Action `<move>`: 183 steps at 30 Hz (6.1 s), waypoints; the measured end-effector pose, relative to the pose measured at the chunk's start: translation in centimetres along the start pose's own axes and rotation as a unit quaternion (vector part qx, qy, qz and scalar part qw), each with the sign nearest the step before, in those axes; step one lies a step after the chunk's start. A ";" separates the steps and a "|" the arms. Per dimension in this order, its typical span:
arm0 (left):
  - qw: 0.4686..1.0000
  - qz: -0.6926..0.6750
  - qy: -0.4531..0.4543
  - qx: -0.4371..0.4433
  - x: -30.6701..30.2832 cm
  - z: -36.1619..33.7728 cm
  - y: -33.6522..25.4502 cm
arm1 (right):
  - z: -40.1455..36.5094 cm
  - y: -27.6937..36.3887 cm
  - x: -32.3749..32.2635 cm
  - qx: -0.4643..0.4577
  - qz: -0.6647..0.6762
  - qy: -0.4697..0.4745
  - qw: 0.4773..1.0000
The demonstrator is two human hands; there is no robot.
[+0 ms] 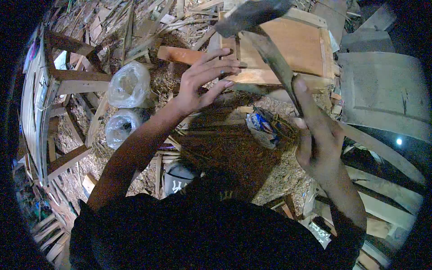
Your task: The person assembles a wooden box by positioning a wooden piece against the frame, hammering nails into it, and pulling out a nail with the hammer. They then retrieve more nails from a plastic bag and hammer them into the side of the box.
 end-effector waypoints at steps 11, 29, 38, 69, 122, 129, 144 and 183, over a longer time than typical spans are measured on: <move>0.978 -0.196 -0.034 -0.067 1.0 -1.6 1.7 | -1.3 -0.7 -0.6 0.078 0.022 0.013 0.997; 0.979 -0.122 -0.031 -0.162 0.1 -1.7 0.9 | -1.3 -1.3 0.4 0.011 0.061 0.082 0.995; 0.987 -0.100 -0.024 -0.120 0.4 -1.4 1.8 | -1.9 -1.3 2.0 0.102 -0.001 0.180 0.978; 0.980 -0.109 0.011 -0.165 0.5 -1.4 1.3 | -2.2 -0.9 2.4 0.043 -0.036 0.193 0.980; 0.984 -0.112 -0.066 -0.126 0.6 -2.7 2.3 | -1.8 -9.8 3.9 0.170 -0.048 -0.013 0.984; 0.966 -0.146 0.004 -0.213 0.2 -2.8 2.5 | -1.6 -8.5 4.2 0.191 -0.026 -0.014 0.981; 0.985 -0.107 0.007 -0.131 0.0 -2.4 2.6 | -1.0 -8.8 4.0 0.232 0.012 -0.021 0.972; 0.977 -0.115 0.001 -0.181 0.5 -3.1 2.3 | -0.7 -9.7 4.8 0.190 -0.027 -0.112 0.975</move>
Point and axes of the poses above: each hand's wrist, its own z-axis towards the middle knuckle, its own x-axis out of the palm, y = z × x, the point moved 4 cm from there along z, towards the middle knuckle, and after that the axes turned 2 degrees about x, right-handed, at the moved point
